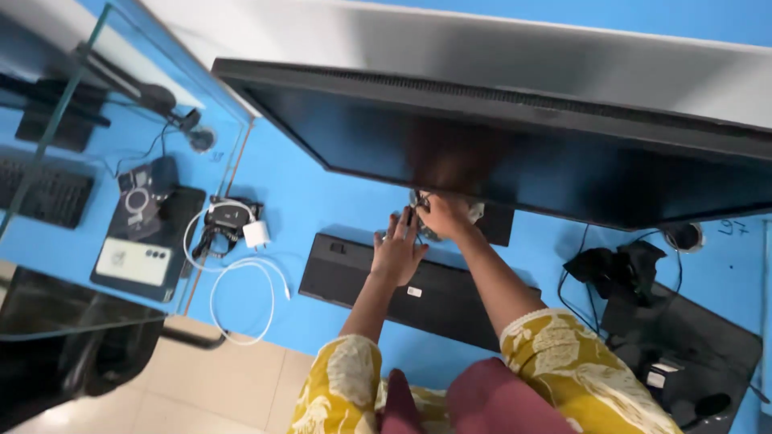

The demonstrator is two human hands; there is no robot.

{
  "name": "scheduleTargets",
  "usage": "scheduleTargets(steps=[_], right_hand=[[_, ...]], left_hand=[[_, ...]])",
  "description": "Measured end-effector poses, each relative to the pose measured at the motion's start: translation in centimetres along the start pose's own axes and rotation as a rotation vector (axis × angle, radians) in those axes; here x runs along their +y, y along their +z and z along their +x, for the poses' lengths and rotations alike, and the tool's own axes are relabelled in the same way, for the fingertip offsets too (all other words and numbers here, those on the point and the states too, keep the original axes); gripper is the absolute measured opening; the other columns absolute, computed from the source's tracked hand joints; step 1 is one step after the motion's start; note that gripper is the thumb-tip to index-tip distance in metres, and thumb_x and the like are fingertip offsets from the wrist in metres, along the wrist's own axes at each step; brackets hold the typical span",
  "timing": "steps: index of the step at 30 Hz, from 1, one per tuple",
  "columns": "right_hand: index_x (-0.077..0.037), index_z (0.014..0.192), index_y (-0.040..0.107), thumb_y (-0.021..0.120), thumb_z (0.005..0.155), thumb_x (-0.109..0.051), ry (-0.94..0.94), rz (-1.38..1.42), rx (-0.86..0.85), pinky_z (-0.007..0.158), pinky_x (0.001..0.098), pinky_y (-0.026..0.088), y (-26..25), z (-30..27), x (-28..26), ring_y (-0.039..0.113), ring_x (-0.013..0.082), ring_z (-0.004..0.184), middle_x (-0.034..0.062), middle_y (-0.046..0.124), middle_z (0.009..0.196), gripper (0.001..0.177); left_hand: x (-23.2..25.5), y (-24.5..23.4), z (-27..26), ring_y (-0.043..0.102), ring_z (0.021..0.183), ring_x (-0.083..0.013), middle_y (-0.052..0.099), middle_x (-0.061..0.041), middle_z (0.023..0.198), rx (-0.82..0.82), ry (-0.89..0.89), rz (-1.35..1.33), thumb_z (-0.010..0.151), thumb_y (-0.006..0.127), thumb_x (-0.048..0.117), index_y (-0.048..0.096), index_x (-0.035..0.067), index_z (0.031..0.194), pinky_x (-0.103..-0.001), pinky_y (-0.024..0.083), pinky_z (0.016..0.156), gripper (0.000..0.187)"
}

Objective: Cleaning a computer workspace using a cloth.

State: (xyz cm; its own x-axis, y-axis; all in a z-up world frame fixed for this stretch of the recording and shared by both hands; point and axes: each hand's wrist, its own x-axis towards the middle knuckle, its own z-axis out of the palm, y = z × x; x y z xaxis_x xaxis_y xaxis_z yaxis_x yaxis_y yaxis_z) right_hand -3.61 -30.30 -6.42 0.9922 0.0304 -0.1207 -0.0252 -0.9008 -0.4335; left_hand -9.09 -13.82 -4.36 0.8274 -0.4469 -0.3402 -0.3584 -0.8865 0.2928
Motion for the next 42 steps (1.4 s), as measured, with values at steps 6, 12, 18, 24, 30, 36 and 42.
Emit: scheduleTargets(steps=[6, 12, 18, 24, 30, 36, 42], right_hand=[[-0.021, 0.141, 0.061, 0.075, 0.074, -0.028, -0.287, -0.099, 0.227, 0.103, 0.0583, 0.046, -2.1, -6.1, 2.5, 0.058, 0.0442, 0.124, 0.0178, 0.059, 0.145, 0.069], [-0.021, 0.145, 0.058, 0.066, 0.091, -0.031, 0.072, 0.176, 0.11, 0.105, 0.0522, 0.048, -0.5, -9.5, 13.4, 0.06, 0.0372, 0.121, 0.0147, 0.057, 0.147, 0.056], [-0.01, 0.134, 0.065, 0.064, 0.102, -0.039, 0.253, -0.091, 0.064, 0.104, 0.0561, 0.049, 1.6, -3.2, 16.3, 0.062, 0.0419, 0.12, 0.0242, 0.066, 0.131, 0.043], [-0.007, 0.129, 0.066, 0.077, 0.064, -0.032, -0.152, -0.382, 0.43, 0.109, 0.0675, 0.04, -1.6, -9.7, 5.1, 0.051, 0.0454, 0.129, 0.0257, 0.061, 0.139, 0.07], [-0.027, 0.126, 0.069, 0.068, 0.079, -0.012, 0.083, 0.027, -0.169, 0.094, 0.041, 0.061, -3.0, -13.1, 4.2, 0.074, 0.0244, 0.111, -0.0004, 0.059, 0.156, 0.049], [-0.011, 0.13, 0.058, 0.076, 0.072, -0.008, 0.069, 0.301, 0.28, 0.086, 0.0513, 0.053, -12.9, -16.0, -8.5, 0.067, 0.0426, 0.101, 0.0205, 0.068, 0.119, 0.061], [-0.012, 0.12, 0.058, 0.079, 0.073, -0.007, -0.328, 0.464, 0.389, 0.104, 0.0453, 0.051, -5.4, -10.8, -15.4, 0.062, 0.04, 0.127, 0.0194, 0.063, 0.136, 0.052]], left_hand=[[0.2, 0.0, -0.5, 0.011, 0.157, -0.0346, 0.002, -0.005, 0.173, 0.02, 0.003, 0.029, 0.102, 0.045, 0.052, 0.008, 0.017, 0.164, -0.066, 0.025, 0.117, 0.08], [0.4, -0.3, -0.5, 0.008, 0.156, -0.0364, -0.001, -0.008, 0.172, -0.007, 0.015, 0.076, 0.105, 0.039, 0.054, 0.005, 0.017, 0.164, -0.065, 0.023, 0.118, 0.078], [0.8, -1.1, -0.6, 0.005, 0.158, -0.0347, -0.003, -0.007, 0.173, -0.075, -0.011, 0.089, 0.105, 0.037, 0.052, 0.005, 0.018, 0.165, -0.064, 0.024, 0.118, 0.076], [1.0, -1.4, -1.5, 0.006, 0.158, -0.0346, -0.002, -0.006, 0.173, -0.033, -0.013, 0.086, 0.104, 0.042, 0.052, 0.006, 0.019, 0.166, -0.065, 0.023, 0.119, 0.079], [-0.1, -0.7, -1.2, 0.012, 0.156, -0.037, 0.006, -0.011, 0.172, 0.028, 0.061, 0.027, 0.105, 0.044, 0.053, 0.017, 0.016, 0.163, -0.069, 0.027, 0.115, 0.074], [-5.6, -4.6, -3.9, 0.042, 0.142, -0.0412, 0.034, -0.016, 0.165, 0.258, 0.248, -0.464, 0.099, 0.062, 0.027, 0.052, 0.018, 0.141, -0.053, 0.044, 0.114, 0.044], [-16.7, -1.7, -4.6, 0.036, 0.146, -0.0421, 0.045, -0.016, 0.152, 0.539, 0.094, -0.265, 0.091, 0.071, 0.02, 0.053, 0.011, 0.134, -0.054, 0.036, 0.117, 0.047]])
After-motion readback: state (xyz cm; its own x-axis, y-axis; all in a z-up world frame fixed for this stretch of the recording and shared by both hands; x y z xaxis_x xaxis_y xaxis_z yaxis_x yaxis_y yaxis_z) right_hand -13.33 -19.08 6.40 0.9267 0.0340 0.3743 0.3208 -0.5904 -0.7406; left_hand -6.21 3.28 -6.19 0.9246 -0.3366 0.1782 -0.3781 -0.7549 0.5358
